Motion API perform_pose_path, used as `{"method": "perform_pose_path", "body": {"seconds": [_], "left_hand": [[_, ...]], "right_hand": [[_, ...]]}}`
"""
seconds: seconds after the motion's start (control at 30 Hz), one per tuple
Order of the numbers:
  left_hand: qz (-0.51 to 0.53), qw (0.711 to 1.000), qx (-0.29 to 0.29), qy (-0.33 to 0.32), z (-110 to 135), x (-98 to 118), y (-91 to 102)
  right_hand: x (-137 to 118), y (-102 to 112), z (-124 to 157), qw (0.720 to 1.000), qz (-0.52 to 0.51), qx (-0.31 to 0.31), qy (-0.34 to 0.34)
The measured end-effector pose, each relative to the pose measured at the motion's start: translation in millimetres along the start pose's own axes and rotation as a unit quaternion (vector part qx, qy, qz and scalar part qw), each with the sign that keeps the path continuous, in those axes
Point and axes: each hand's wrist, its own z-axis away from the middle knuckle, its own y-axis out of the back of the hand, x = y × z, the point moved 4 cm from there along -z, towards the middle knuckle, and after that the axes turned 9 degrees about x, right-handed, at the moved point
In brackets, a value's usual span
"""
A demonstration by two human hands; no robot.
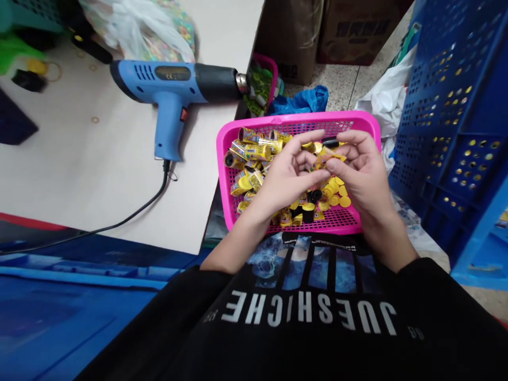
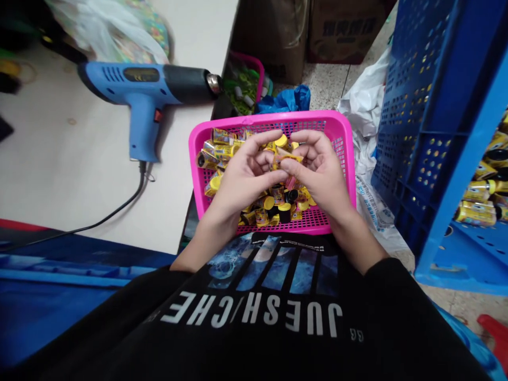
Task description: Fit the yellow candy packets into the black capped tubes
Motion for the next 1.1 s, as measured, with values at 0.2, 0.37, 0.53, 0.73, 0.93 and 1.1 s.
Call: {"method": "perform_pose_path", "body": {"seconds": [0.2,0.37,0.53,0.73,0.93,1.1], "left_hand": [[-0.035,0.990,0.119,-0.069,-6.1,4.2,28.7],[-0.033,0.985,0.138,-0.096,-6.5,4.3,38.5],[-0.029,0.988,0.129,-0.075,-7.3,-5.0,43.0],[-0.011,0.990,0.132,-0.058,-9.0,-5.9,49.7],[-0.041,0.997,0.067,-0.005,-2.9,1.2,38.4],[-0.029,0.999,0.032,0.024,-0.8,-0.4,27.6]], "right_hand": [[22.9,-5.1,20.8,0.969,0.229,-0.089,-0.032],[54.0,-22.1,50.3,0.874,0.434,-0.212,-0.050],[54.0,-30.1,56.1,0.864,0.408,-0.293,0.015],[37.9,-12.5,45.2,0.876,0.360,-0.320,0.035],[8.7,39.0,15.0,0.998,-0.026,-0.050,0.033],[5.8,37.2,7.9,0.992,-0.121,0.002,0.022]]}}
